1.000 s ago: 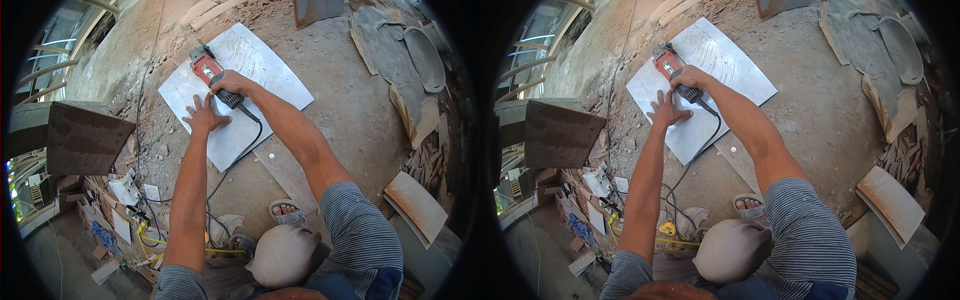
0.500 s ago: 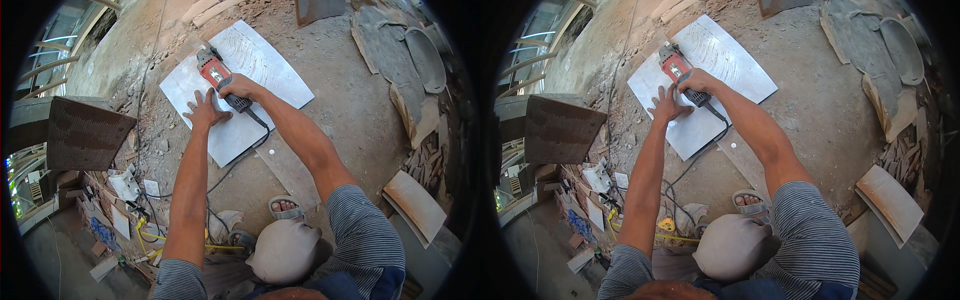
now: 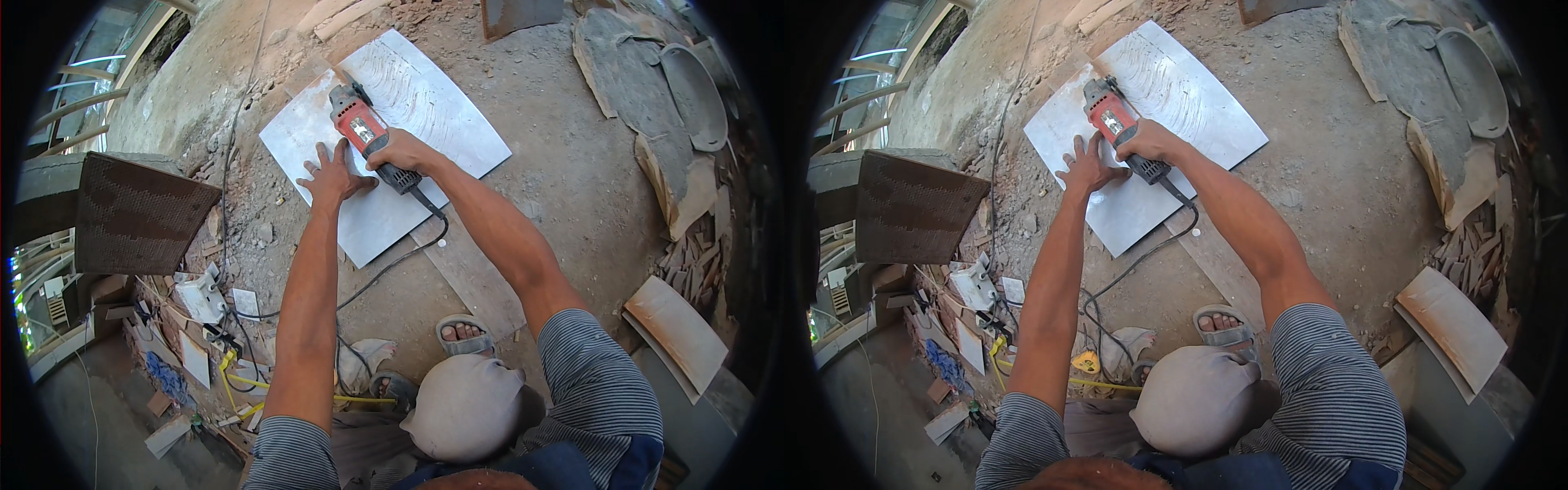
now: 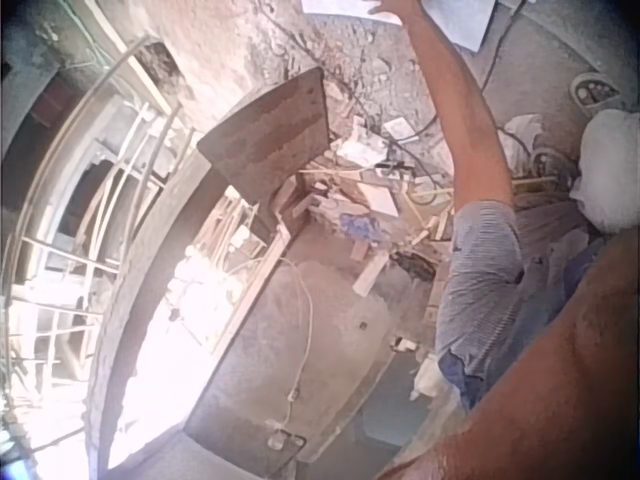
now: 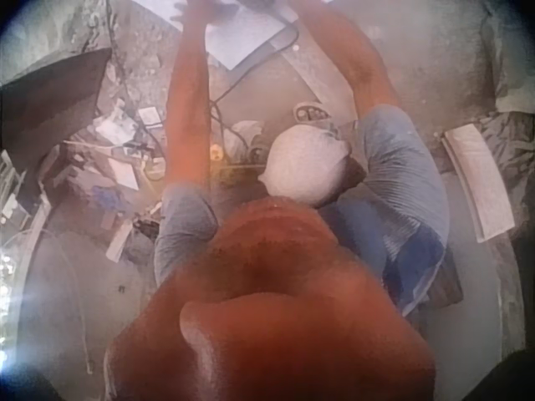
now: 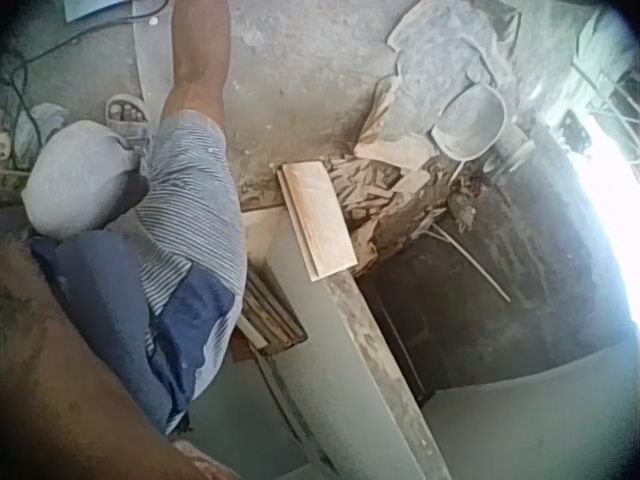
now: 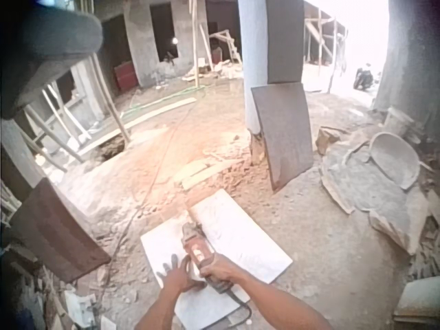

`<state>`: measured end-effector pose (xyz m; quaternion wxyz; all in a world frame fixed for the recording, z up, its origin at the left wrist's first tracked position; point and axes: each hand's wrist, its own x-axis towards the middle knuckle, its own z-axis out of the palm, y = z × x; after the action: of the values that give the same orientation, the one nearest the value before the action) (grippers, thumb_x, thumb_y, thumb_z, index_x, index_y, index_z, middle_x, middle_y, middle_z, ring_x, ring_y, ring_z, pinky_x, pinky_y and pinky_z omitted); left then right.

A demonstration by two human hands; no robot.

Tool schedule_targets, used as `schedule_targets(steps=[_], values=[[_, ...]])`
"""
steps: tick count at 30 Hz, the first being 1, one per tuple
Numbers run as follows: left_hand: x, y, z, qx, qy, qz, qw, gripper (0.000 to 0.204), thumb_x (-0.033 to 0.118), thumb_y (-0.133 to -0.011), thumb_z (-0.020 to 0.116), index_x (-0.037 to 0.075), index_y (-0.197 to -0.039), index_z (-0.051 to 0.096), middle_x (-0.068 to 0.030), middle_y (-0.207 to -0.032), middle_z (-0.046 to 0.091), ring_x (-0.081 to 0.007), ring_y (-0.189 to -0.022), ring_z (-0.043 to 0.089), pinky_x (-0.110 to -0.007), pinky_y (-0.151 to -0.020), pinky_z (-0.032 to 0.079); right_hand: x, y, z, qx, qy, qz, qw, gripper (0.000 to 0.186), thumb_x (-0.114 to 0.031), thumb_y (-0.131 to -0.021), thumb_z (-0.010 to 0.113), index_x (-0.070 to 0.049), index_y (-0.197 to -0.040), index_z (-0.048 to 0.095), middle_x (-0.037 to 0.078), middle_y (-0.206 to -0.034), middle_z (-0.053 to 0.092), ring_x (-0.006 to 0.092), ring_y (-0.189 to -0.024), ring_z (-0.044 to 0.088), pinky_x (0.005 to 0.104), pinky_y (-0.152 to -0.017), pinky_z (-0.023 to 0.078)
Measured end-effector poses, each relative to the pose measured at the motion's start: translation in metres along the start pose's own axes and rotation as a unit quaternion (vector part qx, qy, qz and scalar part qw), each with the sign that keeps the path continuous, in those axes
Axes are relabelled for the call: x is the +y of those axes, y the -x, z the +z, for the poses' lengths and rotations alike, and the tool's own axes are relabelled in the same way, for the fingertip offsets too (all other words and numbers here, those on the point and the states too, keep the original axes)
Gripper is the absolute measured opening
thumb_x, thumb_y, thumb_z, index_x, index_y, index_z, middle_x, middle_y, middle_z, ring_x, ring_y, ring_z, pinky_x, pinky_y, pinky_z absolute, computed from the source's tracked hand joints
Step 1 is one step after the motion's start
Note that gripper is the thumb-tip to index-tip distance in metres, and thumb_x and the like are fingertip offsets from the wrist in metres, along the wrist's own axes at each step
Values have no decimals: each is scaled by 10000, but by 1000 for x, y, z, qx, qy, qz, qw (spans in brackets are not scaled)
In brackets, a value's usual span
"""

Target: The person cuts a tile using a power tool, then picks up and arranges multiple tile pieces on the floor.

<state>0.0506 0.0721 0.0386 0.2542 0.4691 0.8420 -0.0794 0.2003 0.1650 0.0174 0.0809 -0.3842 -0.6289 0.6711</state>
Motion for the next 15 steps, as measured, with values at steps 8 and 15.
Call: schedule_targets(steps=[8, 15], values=[[0, -3, 3, -1, -10, -2, 1000, 1208, 626, -503, 814, 314, -1500, 207, -147, -1589, 98, -542, -1386, 185, -736, -1052, 182, 9, 21, 2, 6, -39, -1, 999, 396, -197, -562, 762, 32, -862, 642, 97, -759, 646, 174, -652, 590, 293, -623, 480], [-2, -4, 5, 11, -6, 6, 1000, 1200, 631, -494, 814, 332, -1500, 232, -162, -1586, 119, -553, -1380, 193, -743, -1039, 171, 10, 39, 4, 34, -31, 6, 999, 471, -197, -555, 775, 43, -931, 622, 102, -816, 647, 178, -707, 592, 293, -660, 481]])
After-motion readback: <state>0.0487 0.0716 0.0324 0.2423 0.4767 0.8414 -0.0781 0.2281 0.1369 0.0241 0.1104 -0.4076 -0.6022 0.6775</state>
